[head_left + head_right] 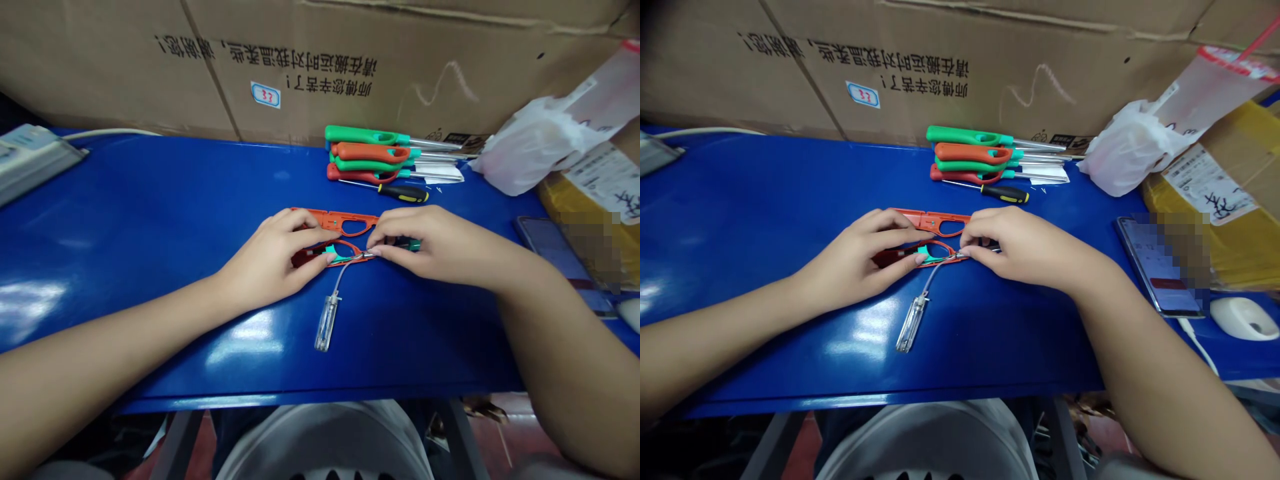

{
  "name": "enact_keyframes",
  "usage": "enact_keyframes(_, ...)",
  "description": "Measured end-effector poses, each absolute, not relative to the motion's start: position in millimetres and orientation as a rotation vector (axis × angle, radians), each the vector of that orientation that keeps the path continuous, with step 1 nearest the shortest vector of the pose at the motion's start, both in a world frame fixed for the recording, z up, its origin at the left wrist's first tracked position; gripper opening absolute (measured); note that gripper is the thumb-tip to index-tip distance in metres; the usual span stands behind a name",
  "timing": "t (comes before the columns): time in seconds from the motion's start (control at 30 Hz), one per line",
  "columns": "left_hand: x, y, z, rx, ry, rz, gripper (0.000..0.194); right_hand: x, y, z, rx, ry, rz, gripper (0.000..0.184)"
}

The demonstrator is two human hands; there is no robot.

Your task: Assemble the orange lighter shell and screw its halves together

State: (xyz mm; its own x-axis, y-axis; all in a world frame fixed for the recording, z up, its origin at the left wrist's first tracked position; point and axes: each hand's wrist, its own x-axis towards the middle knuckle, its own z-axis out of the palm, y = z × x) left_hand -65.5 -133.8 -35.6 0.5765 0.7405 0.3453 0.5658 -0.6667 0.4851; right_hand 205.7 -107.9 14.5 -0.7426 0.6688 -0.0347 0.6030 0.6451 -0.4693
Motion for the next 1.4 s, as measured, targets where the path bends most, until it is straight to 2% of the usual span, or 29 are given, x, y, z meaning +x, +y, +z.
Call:
enact_keyframes(0.33,-63.4,-132.3,-34.5,2.422,0.97,0.796,0.027,196.2,-103.4,2.2,-1.413,-2.362,1.129,0.027)
enact_keyframes(0.57,-62.0,-133.5,-32.3,2.426,0.933,0.828,0.026,197.2,-109.1,10.2,-1.473,-2.449,1.079,0.02)
enact_keyframes(0.7,-66.7,-145.1,-11.7,2.591,1.094,0.881,0.02,200.4,-109.3,13.3,-1.484,-2.513,1.07,0.018)
enact_keyframes(0.87,-61.6,-178.3,15.5,2.677,1.145,0.364,0.047,203.4,-108.7,13.2,-1.416,-2.5,1.113,0.016)
enact_keyframes(0.97,-55.3,-193.5,14.5,2.655,1.183,0.128,0.036,203.6,-108.8,12.7,-1.365,-2.498,1.111,0.017)
enact_keyframes(1.13,-59.3,-195.1,9.2,2.508,1.292,0.057,0.004,205.9,-107.1,13.5,-1.316,-2.529,1.127,0.016)
enact_keyframes(1.3,-75.5,-174.8,19.8,2.51,1.229,0.188,0.006,214.2,-104.0,17.5,-1.244,-2.628,1.062,0.013)
enact_keyframes(1.4,-82.1,-161.3,21.4,2.507,1.193,0.342,0.014,218.1,-102.9,19.3,-1.218,-2.675,1.027,0.014)
